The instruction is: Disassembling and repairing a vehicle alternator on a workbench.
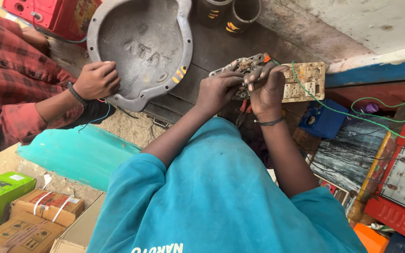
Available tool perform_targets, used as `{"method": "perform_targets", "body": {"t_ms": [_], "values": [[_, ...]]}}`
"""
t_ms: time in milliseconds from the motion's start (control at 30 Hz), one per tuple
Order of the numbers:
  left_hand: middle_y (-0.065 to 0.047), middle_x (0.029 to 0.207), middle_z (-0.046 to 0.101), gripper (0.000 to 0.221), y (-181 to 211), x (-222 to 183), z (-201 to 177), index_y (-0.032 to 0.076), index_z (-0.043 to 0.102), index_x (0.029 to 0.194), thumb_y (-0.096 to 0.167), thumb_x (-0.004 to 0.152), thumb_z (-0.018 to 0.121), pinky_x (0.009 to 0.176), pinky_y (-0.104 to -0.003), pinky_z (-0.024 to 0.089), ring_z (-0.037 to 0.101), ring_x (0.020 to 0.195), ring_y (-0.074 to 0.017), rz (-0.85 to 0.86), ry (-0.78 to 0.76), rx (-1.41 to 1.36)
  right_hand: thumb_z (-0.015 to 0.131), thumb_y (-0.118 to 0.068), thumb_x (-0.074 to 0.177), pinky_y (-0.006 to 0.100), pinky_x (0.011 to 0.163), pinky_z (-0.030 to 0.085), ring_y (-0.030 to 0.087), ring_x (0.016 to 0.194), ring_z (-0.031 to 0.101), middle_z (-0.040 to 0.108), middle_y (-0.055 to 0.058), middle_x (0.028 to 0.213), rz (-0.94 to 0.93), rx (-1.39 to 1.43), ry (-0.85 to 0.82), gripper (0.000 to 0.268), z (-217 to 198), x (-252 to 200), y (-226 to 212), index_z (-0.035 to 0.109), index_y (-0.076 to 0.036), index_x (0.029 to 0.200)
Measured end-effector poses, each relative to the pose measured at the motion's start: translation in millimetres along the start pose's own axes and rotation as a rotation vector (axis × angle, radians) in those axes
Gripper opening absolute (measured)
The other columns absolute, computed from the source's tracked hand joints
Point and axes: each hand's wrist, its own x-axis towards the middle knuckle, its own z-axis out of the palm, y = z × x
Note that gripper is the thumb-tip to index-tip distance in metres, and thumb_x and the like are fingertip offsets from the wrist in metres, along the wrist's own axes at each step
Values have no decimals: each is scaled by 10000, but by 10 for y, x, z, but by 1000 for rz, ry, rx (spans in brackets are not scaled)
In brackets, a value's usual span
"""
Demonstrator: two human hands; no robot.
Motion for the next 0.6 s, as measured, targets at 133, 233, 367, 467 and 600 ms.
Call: {"method": "perform_targets", "body": {"t_ms": [133,233,367,467,600], "values": [[39,1115,767,196,-29,13,-13,191,799,1024,152,833,783,772,-333,596,752,934,-205,17,9,9,600,-530,1073,329,706,450,157,598,514,574,42,687,116,44,-167,495,-85,125,-85,508,-111,826],[43,1110,773,182,-46,-24,13,191,801,1010,154,832,785,745,-336,591,754,905,-203,11,-2,34,583,-476,1161,280,634,382,100,514,444,507,-5,556,325,-81,-316,564,-49,248,-280,483,-120,736],[23,1093,772,202,-81,-70,63,183,801,1013,174,812,792,730,-348,588,751,888,-215,36,27,88,608,-345,1115,279,635,408,89,644,456,508,-3,725,480,-420,-435,391,190,365,-465,525,-110,814],[1,1039,762,225,53,-13,-27,172,799,1026,220,807,814,723,-357,588,740,866,-227,12,61,78,582,-325,1046,298,738,517,140,814,617,660,24,848,427,-948,-579,301,643,371,-757,655,-76,892],[-14,982,742,244,153,4,17,146,793,1030,247,811,829,695,-377,579,730,846,-241,2,39,69,675,-242,1041,452,925,497,326,1067,608,669,130,999,-180,-1715,-744,239,687,315,-886,700,-13,978]]}}
